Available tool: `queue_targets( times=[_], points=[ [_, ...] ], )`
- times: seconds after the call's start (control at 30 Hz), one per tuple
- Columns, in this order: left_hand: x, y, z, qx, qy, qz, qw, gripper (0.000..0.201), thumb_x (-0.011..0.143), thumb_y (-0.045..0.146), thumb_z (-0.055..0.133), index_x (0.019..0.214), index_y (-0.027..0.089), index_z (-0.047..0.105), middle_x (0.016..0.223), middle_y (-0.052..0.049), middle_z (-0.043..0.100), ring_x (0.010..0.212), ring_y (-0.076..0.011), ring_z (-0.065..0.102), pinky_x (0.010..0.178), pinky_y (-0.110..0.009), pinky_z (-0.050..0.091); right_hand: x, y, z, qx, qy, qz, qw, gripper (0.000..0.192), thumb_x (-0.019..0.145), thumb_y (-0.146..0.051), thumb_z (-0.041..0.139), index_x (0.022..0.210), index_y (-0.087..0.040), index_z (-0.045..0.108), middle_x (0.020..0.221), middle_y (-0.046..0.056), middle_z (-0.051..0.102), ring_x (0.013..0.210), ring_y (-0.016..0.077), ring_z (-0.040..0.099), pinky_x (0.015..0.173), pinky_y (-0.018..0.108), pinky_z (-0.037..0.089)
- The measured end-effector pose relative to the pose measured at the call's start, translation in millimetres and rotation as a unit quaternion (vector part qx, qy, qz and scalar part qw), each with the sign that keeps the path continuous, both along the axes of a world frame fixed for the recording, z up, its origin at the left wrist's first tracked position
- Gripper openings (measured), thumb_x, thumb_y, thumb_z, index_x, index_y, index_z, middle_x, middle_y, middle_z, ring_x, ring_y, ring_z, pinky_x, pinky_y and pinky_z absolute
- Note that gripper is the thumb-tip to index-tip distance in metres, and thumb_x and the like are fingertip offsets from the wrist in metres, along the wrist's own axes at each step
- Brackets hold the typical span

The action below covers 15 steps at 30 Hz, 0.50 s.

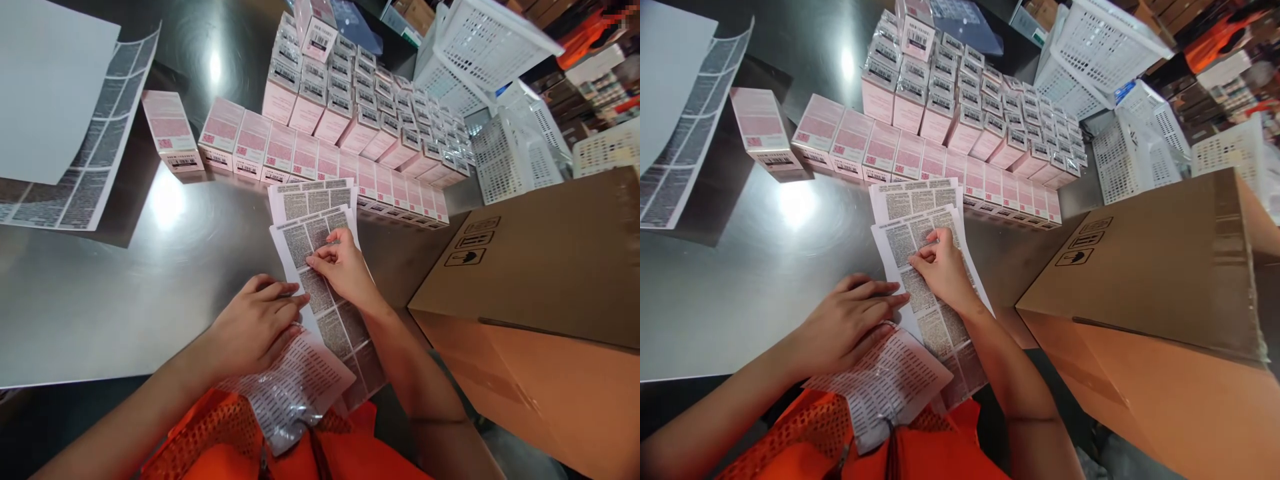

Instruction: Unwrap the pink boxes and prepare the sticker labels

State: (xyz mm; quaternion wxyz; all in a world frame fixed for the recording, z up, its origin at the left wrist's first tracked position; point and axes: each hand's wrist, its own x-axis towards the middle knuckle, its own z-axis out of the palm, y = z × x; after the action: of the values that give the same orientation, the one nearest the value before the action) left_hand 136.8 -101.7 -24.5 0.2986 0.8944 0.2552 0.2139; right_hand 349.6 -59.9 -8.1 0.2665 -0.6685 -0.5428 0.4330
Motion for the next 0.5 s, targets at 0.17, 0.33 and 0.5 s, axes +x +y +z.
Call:
queue_targets(
  times=[0.17,0.33,0.5],
  points=[
    [0.9,0.2,-0.3,-0.002,-0.003,0.003,1.000,0.018,0.100,0.025,0.045,0.103,0.017,0.061,0.120,-0.003,0.073,0.124,-0.0281,0.059,0.098,-0.048,0.031,-0.6,-1.9,0.7,0.014,-0.006,0.002,1.000,0.041,0.077,-0.029,0.071,0.097,-0.027,0.035,0.076,-0.006,0.067,0.067,0.0156,0.063,0.067,0.031,0.047],
    [1.1,-0.2,-0.6,0.001,-0.007,0.004,1.000,0.019,0.100,0.025,0.045,0.103,0.017,0.062,0.121,-0.002,0.073,0.123,-0.0281,0.059,0.098,-0.048,0.032,2.1,-1.7,-2.7,0.014,0.005,0.008,1.000,0.041,0.078,-0.029,0.071,0.096,-0.027,0.035,0.076,-0.007,0.067,0.067,0.0154,0.063,0.067,0.031,0.048],
    [1.5,0.6,-1.2,-0.003,-0.003,0.004,1.000,0.018,0.100,0.025,0.046,0.104,0.017,0.061,0.122,-0.002,0.073,0.124,-0.0280,0.059,0.098,-0.048,0.032,-2.6,-3.4,1.4,0.020,-0.002,0.010,1.000,0.039,0.078,-0.027,0.070,0.096,-0.026,0.034,0.077,-0.006,0.067,0.067,0.0153,0.063,0.065,0.030,0.047]
  ],
)
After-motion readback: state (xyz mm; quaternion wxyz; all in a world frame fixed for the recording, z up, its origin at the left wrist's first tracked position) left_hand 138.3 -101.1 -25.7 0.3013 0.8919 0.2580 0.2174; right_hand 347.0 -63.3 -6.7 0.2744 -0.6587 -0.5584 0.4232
